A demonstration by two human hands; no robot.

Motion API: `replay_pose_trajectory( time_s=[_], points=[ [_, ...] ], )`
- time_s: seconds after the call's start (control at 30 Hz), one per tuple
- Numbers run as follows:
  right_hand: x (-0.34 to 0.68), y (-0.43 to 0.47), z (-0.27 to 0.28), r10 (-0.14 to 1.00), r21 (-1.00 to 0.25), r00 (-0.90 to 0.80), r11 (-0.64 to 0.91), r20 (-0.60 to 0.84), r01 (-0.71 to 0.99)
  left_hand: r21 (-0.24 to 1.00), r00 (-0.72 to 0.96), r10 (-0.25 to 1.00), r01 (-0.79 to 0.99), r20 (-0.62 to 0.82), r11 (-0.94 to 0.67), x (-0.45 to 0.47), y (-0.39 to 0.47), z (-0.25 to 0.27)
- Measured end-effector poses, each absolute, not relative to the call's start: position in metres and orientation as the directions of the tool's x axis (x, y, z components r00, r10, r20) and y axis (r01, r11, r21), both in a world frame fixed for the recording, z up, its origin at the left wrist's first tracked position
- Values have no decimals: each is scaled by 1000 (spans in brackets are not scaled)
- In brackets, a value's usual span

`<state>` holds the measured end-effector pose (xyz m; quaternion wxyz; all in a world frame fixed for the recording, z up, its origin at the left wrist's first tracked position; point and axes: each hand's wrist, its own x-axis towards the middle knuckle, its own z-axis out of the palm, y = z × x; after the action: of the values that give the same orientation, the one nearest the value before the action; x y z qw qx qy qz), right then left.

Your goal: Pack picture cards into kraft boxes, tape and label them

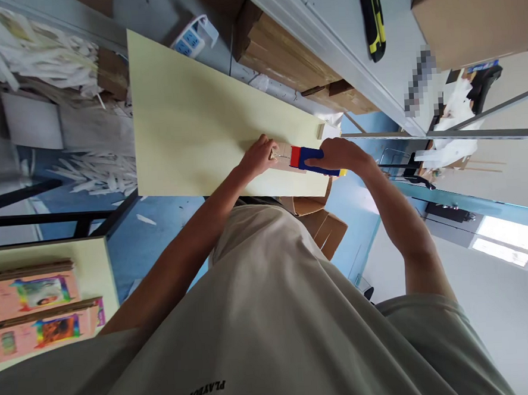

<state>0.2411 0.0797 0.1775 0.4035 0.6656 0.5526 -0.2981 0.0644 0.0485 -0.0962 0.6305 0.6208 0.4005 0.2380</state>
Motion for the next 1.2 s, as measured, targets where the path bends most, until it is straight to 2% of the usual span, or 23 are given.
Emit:
replay_pose_trajectory(
  time_s=[0.1,0.2,0.43,0.53,0.63,0.77,0.87,1.07,1.2],
  points=[
    [257,77,165,469,252,251,-63,-847,966,970,582,783,211,-221,117,61,47,-102],
    [271,74,146,444,236,257,-104,-858,966,959,545,797,241,-261,149,58,43,-105],
    [286,63,102,420,168,237,-194,-876,966,899,338,833,184,-437,397,58,26,-105],
    [291,57,94,456,129,200,-181,-867,975,862,260,822,133,-507,489,63,19,-101],
    [293,49,89,499,94,149,-134,-853,986,836,122,832,177,-542,519,72,12,-95],
    [295,39,84,530,63,109,-104,-841,993,792,-76,855,340,-514,507,88,7,-91],
    [303,35,82,542,-8,55,-114,-838,993,767,-178,862,396,-474,504,96,6,-92],
    [340,23,97,523,-209,-77,-199,-849,958,754,-235,886,465,-400,464,102,0,-91],
    [386,-4,117,493,-204,-55,-255,-868,945,745,-257,888,483,-382,460,104,-2,-87]
  ],
)
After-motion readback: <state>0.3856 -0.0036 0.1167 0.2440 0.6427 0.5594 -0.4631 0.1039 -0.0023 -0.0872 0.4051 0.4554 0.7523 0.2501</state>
